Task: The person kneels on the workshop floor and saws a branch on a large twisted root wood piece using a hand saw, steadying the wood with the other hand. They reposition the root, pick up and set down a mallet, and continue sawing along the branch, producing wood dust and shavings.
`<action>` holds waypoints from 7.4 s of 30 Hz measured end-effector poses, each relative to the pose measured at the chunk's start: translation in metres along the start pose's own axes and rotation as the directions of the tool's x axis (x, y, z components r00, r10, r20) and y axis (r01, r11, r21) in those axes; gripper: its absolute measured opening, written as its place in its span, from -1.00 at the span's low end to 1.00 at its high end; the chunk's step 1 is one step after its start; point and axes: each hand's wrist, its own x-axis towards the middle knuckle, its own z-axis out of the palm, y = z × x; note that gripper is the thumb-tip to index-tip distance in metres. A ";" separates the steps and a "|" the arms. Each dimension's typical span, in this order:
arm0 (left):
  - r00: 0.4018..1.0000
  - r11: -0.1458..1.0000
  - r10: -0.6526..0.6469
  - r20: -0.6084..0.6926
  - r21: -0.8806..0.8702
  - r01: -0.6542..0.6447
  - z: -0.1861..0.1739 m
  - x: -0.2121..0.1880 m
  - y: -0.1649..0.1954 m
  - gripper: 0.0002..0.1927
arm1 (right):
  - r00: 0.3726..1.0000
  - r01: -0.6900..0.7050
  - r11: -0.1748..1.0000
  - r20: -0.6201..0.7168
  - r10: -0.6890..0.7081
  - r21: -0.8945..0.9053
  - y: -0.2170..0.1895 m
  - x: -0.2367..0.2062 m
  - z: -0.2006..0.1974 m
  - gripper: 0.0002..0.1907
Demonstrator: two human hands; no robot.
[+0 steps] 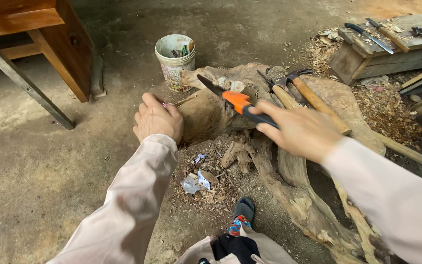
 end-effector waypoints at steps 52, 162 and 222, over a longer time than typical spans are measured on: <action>0.996 0.994 0.084 -0.027 -0.070 -0.086 -0.004 -0.008 -0.004 -0.60 | 0.826 -0.400 -0.240 0.462 0.324 0.884 -0.013 -0.056 0.067 -0.66; 0.992 0.991 0.124 -0.035 -0.039 -0.125 -0.013 -0.014 -0.003 -0.61 | 0.837 -0.536 -0.014 0.534 0.124 0.844 0.010 0.005 0.091 -0.68; 0.993 0.993 0.116 -0.005 -0.034 -0.116 -0.016 -0.016 -0.005 -0.58 | 0.812 -0.567 -0.092 0.575 0.101 0.818 0.007 -0.004 0.079 -0.73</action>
